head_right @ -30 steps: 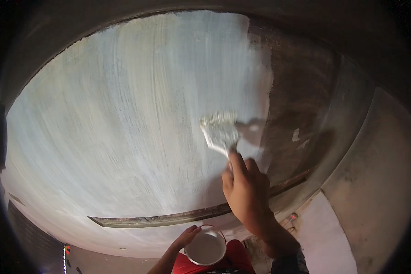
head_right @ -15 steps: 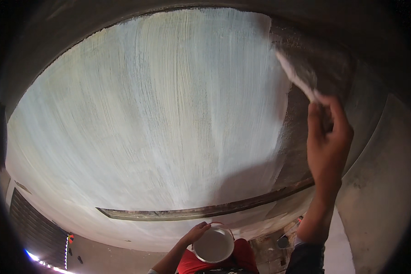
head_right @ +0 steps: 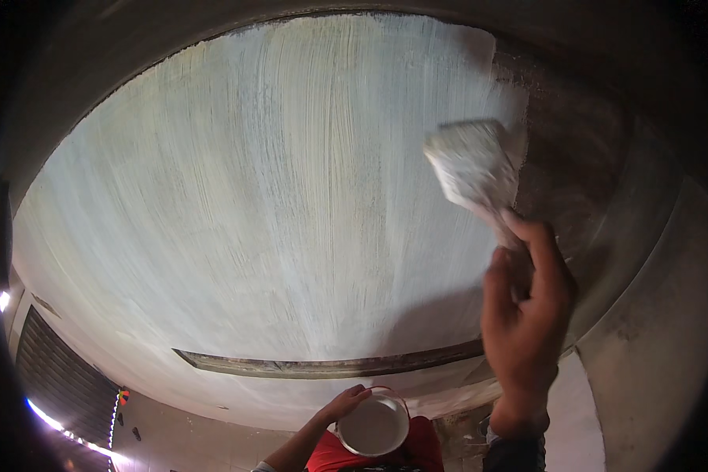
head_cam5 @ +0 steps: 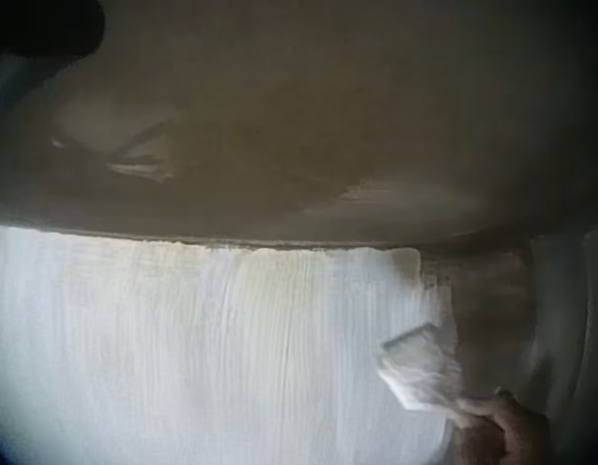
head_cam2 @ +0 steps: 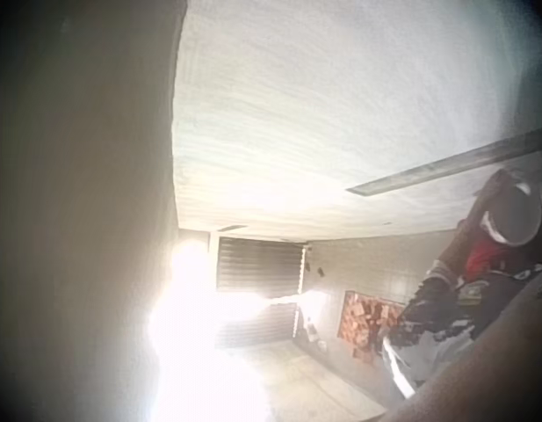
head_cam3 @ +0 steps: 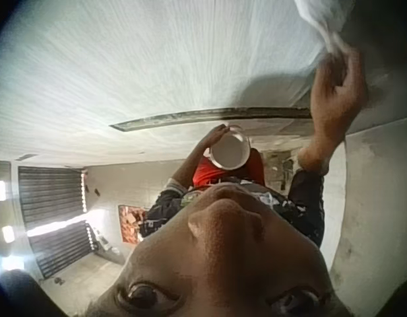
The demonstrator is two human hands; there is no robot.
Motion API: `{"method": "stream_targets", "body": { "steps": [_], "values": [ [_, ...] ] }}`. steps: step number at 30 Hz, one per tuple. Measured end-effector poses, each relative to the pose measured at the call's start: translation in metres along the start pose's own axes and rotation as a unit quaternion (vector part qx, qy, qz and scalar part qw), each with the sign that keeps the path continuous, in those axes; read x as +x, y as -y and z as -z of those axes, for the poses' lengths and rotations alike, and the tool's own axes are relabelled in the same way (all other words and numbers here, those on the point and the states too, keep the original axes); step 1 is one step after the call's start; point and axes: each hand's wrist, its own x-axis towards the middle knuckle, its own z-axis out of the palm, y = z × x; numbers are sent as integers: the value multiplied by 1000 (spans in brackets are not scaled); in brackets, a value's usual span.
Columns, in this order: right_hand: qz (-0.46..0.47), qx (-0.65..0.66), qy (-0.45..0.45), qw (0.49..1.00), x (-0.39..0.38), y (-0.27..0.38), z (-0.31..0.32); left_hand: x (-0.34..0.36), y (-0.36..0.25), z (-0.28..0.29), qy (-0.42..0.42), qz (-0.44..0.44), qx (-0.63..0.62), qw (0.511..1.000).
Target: Painting a ceiling with white paint using a brush while holding a paint bucket.
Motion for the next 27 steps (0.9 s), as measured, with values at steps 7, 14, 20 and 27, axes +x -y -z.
{"method": "stream_targets", "body": {
  "steps": [7,14,20,27],
  "values": [
    [-15,218,-1,976,27,42,-71,-2,-4,-2,-6,4,-6,1000],
    [45,234,-98,966,54,64,-128,-3,-1,-2,-14,-2,-34,999],
    [34,213,-104,971,63,80,-136,-4,-8,-1,-7,3,-26,1000],
    [43,168,-96,980,78,97,-119,-4,-7,0,-5,-3,-23,1000]
  ]
}}
